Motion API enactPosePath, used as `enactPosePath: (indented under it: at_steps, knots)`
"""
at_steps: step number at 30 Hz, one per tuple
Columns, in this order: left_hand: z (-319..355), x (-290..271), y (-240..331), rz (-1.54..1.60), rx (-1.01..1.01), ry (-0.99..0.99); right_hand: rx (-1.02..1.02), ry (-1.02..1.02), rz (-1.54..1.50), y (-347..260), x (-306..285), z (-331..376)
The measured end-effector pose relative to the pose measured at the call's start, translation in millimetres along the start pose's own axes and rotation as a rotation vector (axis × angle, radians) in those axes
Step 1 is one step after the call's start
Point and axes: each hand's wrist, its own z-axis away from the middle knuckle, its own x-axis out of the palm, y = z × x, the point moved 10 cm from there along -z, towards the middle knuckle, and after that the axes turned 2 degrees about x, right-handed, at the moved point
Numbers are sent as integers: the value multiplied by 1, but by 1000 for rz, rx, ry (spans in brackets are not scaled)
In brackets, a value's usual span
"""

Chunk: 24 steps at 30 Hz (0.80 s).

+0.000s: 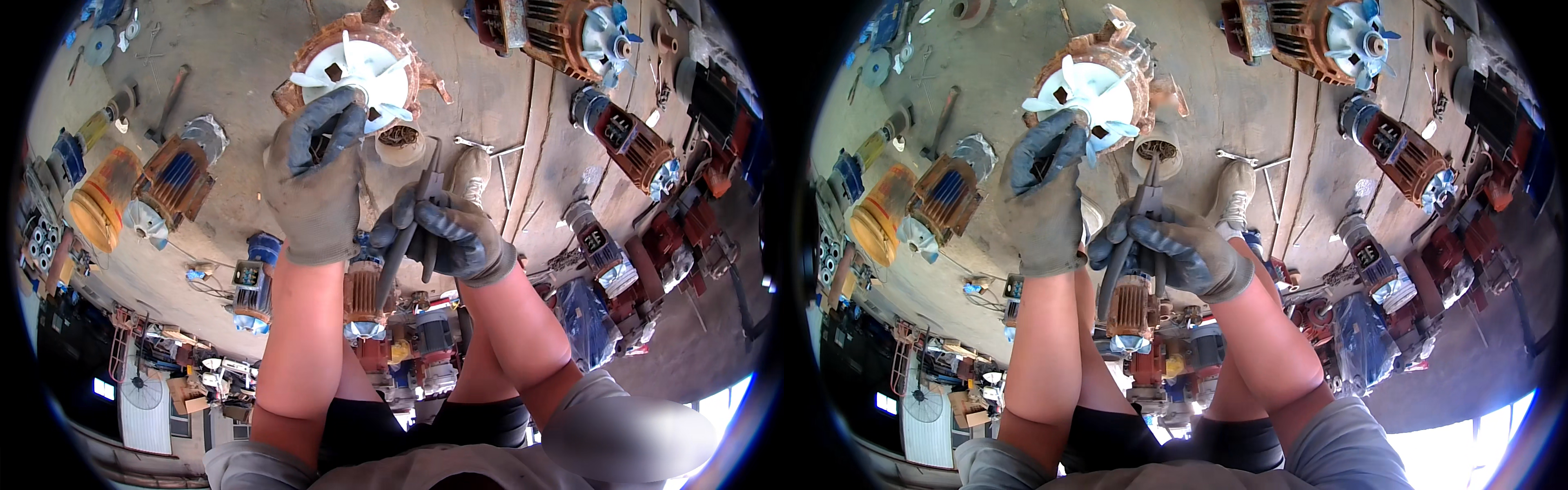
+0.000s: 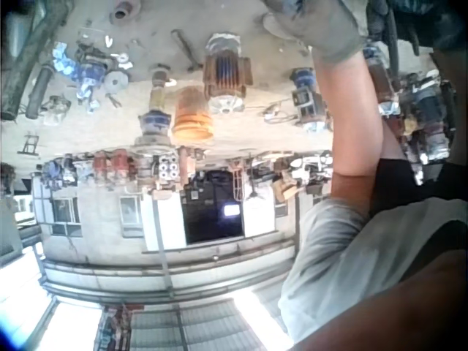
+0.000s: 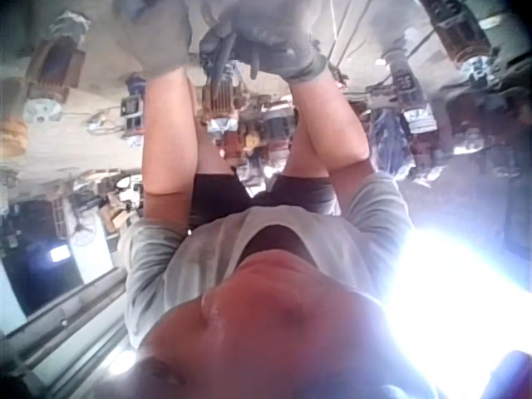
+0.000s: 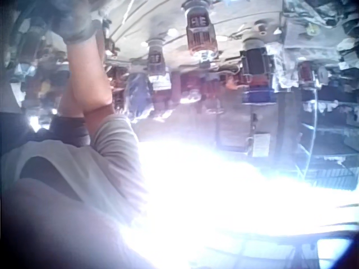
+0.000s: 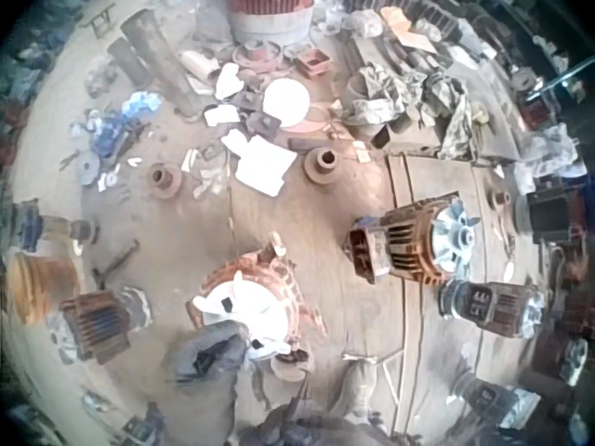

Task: The person puts on gloves and uses a hammer to separate a metal mesh screen from a cylindrical housing. They then sit on the floor and use pliers to remove small metal rings from the center of two separate blue fan-like components, placing the removed rings into a small container.

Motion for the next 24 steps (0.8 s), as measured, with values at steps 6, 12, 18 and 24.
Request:
enactPosePath:
  at_steps: [6,12,18,24]
  knots:
    - [-8,0,15,-216,15,-4,-29,-16,190,-1,12,-5]
    - [-11,0,25,-336,141,-58,-111,70,315,-7,6,-6]
    - [-7,-8,6,-235,52,-97,-6,57,443,-23,16,-15]
    - [-1,-12,3,-206,153,-137,44,258,796,-49,20,-33]
